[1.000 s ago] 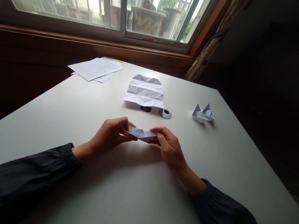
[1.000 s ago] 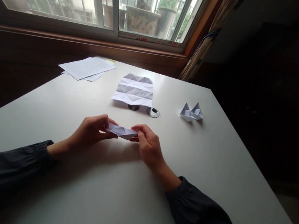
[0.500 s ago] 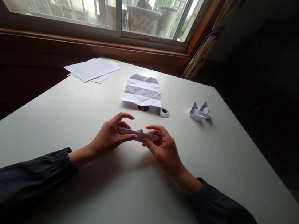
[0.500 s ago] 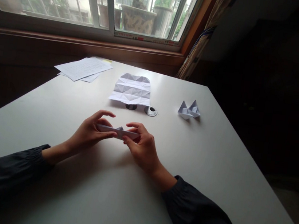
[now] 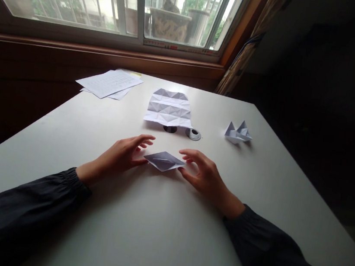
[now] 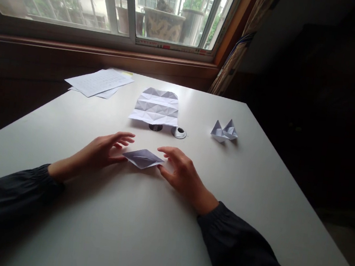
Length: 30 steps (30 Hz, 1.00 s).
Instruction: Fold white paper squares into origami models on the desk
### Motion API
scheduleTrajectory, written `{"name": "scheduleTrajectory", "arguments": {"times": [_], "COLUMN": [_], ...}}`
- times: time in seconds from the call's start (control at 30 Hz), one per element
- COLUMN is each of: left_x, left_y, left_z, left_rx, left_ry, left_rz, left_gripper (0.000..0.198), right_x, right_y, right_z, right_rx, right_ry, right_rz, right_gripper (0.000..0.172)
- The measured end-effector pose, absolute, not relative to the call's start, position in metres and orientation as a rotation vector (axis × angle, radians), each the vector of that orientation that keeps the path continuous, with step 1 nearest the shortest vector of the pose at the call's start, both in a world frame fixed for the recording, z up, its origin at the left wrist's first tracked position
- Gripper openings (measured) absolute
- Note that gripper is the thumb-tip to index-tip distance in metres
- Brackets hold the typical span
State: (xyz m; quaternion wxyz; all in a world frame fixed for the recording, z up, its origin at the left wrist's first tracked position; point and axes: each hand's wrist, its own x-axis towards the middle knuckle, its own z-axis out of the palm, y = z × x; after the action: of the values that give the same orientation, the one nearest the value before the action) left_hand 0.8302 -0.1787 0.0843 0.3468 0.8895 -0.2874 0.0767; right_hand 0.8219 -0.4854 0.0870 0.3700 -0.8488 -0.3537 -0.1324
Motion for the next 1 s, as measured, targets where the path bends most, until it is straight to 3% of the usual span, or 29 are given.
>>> {"name": "scheduleTrajectory", "arguments": {"times": [0.13, 0.33, 0.53, 0.67, 0.9, 1.0], "left_x": [0.832, 0.832, 0.832, 0.834, 0.836, 0.836], "left_y": [-0.17, -0.169, -0.168, -0.168, -0.168, -0.168], "left_z": [0.084, 0.084, 0.086, 0.086, 0.086, 0.086], "left_rx": [2.385, 2.477, 2.477, 2.463, 2.448, 2.446], "left_ry": [-0.716, -0.791, -0.897, -0.922, -0.916, -0.91], "left_rz": [0.225, 0.301, 0.275, 0.273, 0.281, 0.283], "left_gripper": [0.037, 0.026, 0.024, 0.025, 0.024, 0.023], "right_x": [0.816, 0.83, 0.863, 0.873, 0.881, 0.882], "right_y": [-0.49, -0.517, -0.62, -0.677, -0.698, -0.693], "right_z": [0.087, 0.09, 0.081, 0.075, 0.071, 0.071], "right_rx": [-2.203, -2.228, -2.465, -2.427, -2.633, -2.671], "right_ry": [-1.045, -0.982, -0.357, -0.014, 0.124, 0.053], "right_rz": [-0.392, -0.645, -1.05, -1.238, -1.167, -1.09], "right_gripper": [0.027, 0.015, 0.008, 0.016, 0.007, 0.012]}}
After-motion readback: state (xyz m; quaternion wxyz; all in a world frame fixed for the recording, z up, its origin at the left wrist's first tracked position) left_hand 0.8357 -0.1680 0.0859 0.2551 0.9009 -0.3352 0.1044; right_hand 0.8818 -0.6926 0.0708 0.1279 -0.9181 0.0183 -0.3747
